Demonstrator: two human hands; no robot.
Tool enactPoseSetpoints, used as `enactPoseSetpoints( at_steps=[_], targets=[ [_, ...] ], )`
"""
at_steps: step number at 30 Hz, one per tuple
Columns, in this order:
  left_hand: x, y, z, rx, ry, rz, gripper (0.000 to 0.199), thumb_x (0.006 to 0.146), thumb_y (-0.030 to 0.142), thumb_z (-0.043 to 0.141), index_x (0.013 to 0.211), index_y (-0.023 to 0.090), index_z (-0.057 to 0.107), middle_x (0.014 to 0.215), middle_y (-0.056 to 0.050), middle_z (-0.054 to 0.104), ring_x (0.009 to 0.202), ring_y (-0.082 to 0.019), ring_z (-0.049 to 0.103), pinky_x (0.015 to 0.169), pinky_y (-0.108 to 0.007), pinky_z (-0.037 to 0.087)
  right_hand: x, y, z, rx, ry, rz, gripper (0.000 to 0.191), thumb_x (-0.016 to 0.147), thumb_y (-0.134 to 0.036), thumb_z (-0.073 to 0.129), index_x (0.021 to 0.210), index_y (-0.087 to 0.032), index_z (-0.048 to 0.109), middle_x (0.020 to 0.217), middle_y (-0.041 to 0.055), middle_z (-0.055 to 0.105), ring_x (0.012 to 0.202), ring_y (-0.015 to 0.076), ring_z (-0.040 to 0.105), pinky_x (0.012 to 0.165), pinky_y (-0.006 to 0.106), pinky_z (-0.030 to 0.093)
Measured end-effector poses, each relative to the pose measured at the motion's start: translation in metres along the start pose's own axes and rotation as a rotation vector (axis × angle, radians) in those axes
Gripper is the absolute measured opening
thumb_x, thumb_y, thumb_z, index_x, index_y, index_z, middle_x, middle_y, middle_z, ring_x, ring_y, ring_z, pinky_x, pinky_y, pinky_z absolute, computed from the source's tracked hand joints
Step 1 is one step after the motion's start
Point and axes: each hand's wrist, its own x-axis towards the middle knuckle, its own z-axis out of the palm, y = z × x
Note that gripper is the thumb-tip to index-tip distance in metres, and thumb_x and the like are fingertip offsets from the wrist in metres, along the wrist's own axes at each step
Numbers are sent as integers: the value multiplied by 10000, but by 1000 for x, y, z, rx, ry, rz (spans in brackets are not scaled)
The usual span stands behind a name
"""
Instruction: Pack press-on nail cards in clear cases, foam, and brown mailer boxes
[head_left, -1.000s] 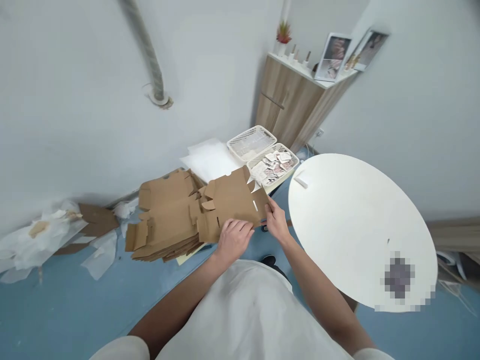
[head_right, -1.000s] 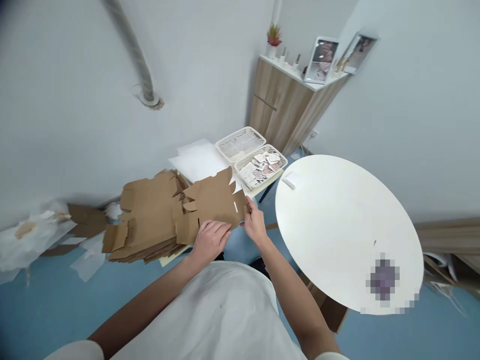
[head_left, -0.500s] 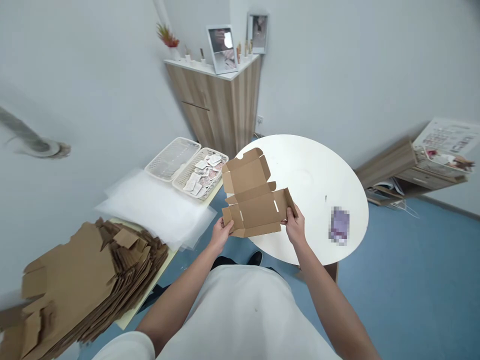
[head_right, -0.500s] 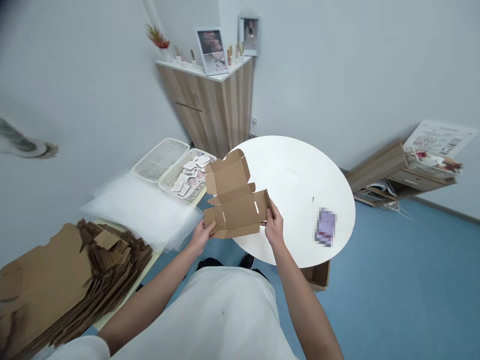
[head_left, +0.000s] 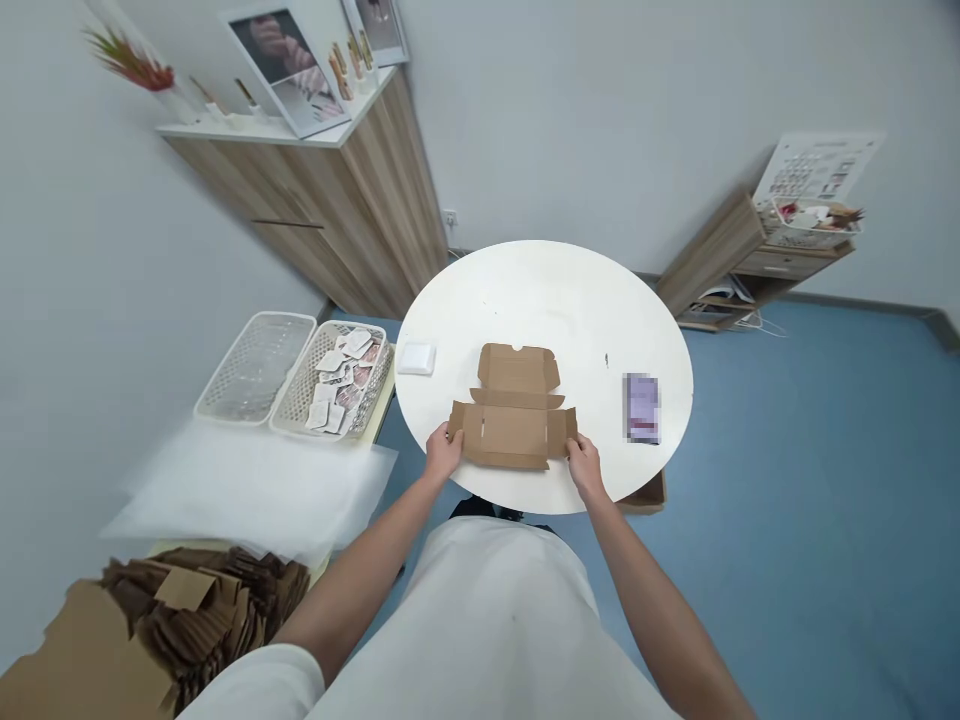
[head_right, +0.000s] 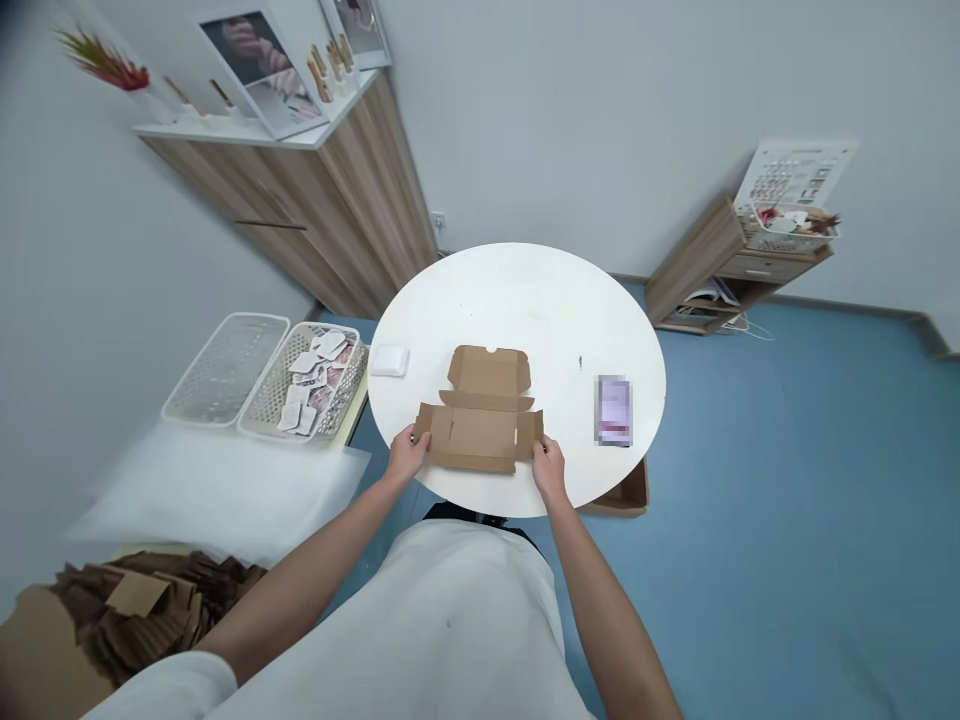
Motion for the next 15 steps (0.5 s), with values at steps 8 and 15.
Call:
enactPoseSetpoints(
  at_steps=[8, 15],
  targets=[
    [41, 8, 2, 24, -150, 81, 306, 754, 239, 479, 1030, 120, 532, 1008, -109, 611, 892, -178, 582, 783, -294, 440, 15, -6, 7, -14, 4, 46, 475, 698, -320, 406, 1134, -155, 497, 1005, 71, 591, 863, 186, 552, 747, 303, 432],
    [26, 4, -11, 468, -72, 465, 784, 673, 480, 574, 1311, 152, 259, 1348, -157, 307, 1273, -289, 224, 997, -460, 234, 14, -3, 17, -295, 240, -1, 686, 697, -435, 473, 1292, -137, 308, 1234, 143, 413, 1146, 246, 380, 946, 382, 314]
  ],
)
